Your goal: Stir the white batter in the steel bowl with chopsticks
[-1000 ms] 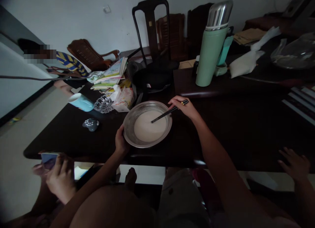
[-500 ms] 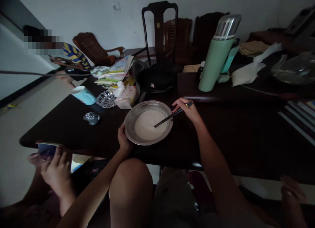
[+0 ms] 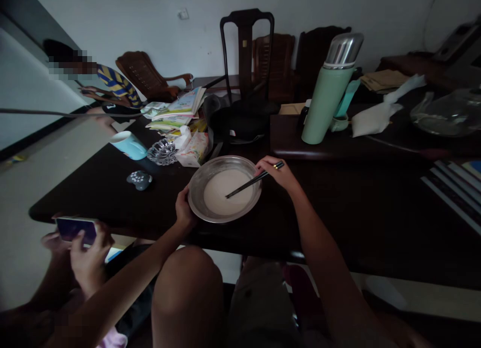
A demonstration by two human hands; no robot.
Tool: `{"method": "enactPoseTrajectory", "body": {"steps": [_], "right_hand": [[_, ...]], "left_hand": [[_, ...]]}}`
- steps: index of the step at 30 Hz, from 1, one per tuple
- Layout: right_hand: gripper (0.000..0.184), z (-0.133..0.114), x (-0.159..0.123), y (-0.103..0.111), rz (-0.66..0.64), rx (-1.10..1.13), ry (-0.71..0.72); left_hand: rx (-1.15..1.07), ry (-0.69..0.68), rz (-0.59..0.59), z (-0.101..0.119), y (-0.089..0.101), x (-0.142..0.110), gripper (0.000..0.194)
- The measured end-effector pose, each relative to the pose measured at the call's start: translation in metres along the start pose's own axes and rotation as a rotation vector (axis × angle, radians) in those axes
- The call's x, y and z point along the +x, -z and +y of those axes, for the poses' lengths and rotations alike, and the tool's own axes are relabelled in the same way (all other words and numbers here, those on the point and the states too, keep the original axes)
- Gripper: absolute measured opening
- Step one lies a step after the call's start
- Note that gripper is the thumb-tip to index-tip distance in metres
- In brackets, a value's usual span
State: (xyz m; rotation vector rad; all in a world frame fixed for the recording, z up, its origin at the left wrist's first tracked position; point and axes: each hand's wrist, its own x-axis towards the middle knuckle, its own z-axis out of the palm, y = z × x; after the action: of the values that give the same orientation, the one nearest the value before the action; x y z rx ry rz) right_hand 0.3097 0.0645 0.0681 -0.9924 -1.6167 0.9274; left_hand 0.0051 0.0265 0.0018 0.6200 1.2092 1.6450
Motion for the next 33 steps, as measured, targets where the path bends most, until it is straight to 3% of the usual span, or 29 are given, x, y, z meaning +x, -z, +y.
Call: {"method": "enactPoseTrajectory", "body": {"steps": [2,4,8,14,20,26,33], "right_hand": [[0.037,-0.002,0.0,-0.004,-0.036,-0.018,0.018],[0.035,-0.001,0.001,-0.002,0.006,-0.032,0.018],[0.035,0.002,0.0,0.004,0.11,0.0,-0.016],[0.037,-0.003,0.0,-0.004,-0.034,-0.031,0.004],[0.036,0.0,-0.001,0.005,0.121,0.0,-0.037],[0.036,-0.003,-0.001,-0.003,-0.003,-0.048,-0.008],[0.036,0.003,-0.001,0.001,0.107,0.009,-0.04]], "left_hand": [[-0.014,0.087,0.02,0.007,-0.004,0.0,0.034],[-0.011,0.129,0.015,0.013,-0.006,-0.001,0.033],[0.026,0.119,-0.016,0.018,-0.006,-0.007,0.033],[0.066,0.104,-0.073,0.013,0.003,-0.007,0.04],[0.038,0.151,-0.109,0.009,0.003,-0.009,0.04],[0.032,0.145,-0.053,0.01,0.003,-0.01,0.033],[0.04,0.14,-0.063,0.005,0.007,-0.007,0.033]]}}
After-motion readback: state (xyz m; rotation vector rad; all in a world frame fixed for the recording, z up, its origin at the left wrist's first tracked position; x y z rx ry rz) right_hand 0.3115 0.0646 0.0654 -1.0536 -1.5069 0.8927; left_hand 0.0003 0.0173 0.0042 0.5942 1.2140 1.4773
